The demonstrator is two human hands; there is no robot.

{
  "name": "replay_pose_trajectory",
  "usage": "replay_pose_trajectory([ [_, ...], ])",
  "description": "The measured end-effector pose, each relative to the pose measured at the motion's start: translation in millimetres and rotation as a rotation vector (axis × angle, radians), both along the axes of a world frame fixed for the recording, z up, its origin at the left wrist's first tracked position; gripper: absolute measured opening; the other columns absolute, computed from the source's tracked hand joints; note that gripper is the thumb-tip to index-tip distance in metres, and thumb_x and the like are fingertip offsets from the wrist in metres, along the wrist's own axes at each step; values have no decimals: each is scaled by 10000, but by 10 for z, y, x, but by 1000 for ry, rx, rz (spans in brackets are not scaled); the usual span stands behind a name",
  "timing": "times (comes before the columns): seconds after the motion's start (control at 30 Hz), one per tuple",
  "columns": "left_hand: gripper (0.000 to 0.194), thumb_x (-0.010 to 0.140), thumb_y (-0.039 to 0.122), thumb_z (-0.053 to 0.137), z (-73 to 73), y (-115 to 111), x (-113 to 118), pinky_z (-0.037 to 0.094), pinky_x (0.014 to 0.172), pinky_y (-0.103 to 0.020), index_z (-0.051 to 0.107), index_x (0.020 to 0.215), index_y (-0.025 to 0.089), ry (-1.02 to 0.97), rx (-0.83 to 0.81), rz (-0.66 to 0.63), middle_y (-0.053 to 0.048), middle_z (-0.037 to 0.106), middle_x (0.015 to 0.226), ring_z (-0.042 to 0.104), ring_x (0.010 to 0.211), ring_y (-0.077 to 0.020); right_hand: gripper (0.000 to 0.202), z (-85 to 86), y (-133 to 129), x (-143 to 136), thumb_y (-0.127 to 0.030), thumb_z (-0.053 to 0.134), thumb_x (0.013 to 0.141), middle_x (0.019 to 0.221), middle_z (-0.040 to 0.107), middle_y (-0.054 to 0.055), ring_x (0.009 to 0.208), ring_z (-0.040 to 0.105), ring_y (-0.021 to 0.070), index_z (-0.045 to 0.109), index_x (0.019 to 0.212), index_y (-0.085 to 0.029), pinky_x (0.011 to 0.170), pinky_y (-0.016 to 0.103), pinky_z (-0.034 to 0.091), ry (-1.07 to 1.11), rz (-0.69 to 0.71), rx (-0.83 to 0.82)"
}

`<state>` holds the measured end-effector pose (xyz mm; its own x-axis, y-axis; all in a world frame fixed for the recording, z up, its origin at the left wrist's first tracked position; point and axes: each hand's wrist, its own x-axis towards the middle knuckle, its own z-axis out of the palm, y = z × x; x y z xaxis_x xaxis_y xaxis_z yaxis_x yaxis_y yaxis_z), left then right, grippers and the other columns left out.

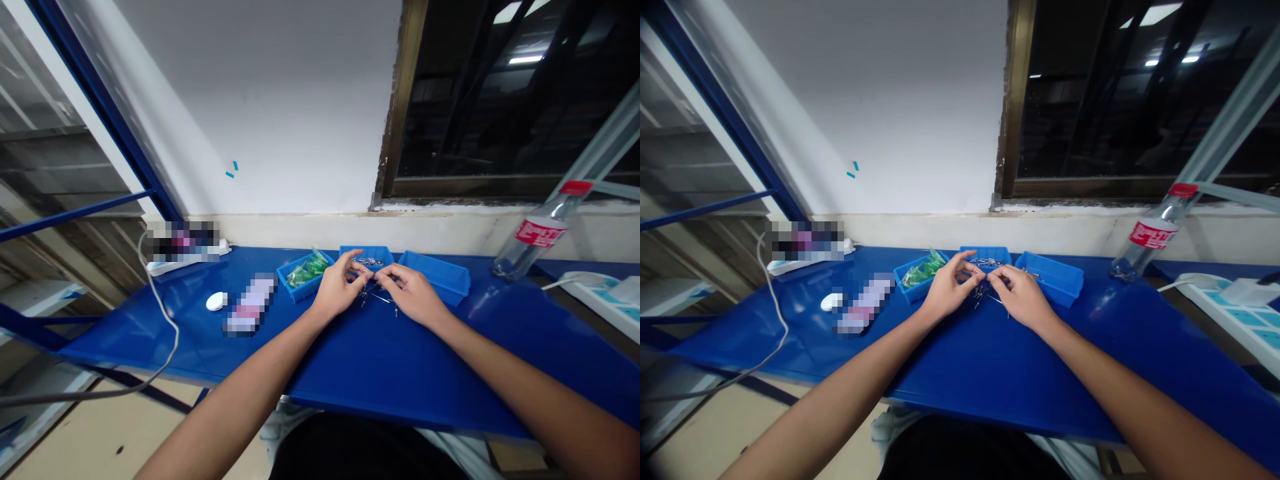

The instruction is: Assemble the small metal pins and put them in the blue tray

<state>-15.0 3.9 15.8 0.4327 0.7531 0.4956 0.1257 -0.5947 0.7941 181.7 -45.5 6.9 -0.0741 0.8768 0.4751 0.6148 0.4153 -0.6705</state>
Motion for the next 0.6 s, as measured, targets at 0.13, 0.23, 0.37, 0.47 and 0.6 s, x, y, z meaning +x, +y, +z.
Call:
replay_pose_trajectory([
  [0.13, 495, 946, 265, 686, -18, 27, -6, 589, 874, -329, 525, 1403, 164, -53, -59, -25, -90, 762, 1037, 739, 976, -200, 251, -63, 35, -20, -392, 539, 995, 968, 753, 58, 857, 699, 228, 737, 972, -238, 757, 355, 558, -11, 109, -37],
  [0.23, 452, 947, 289, 691, -24, 32, -4, 585, 874, -323, 568, 1361, 155, -35, -82, -31, -93, 769, 1040, 741, 979, -202, 226, -118, 61, -20, -400, 581, 969, 961, 762, 57, 848, 713, 229, 733, 959, -232, 746, 354, 578, 55, 104, -81],
  [0.37, 373, 946, 353, 695, -18, 22, -7, 584, 841, -296, 655, 1260, 156, 38, -78, -27, -87, 777, 1057, 740, 985, -207, 258, -159, 88, 30, -461, 644, 930, 878, 767, 43, 779, 726, 220, 731, 965, -221, 729, 351, 589, 158, 61, -155],
  [0.47, 337, 965, 431, 659, -11, 11, -21, 575, 816, -290, 720, 1173, 173, 146, -15, -8, -77, 776, 1087, 738, 951, -203, 301, -159, 108, 71, -503, 679, 904, 852, 764, 50, 755, 728, 212, 722, 950, -208, 717, 343, 586, 253, 29, -169],
  [0.6, 362, 1020, 462, 552, -11, 5, -33, 559, 801, -292, 743, 1141, 179, 262, 105, -39, -80, 767, 1122, 721, 940, -200, 381, -123, 140, 74, -577, 675, 897, 776, 741, 51, 624, 684, 174, 695, 924, -197, 589, 301, 545, 352, -5, -180],
])
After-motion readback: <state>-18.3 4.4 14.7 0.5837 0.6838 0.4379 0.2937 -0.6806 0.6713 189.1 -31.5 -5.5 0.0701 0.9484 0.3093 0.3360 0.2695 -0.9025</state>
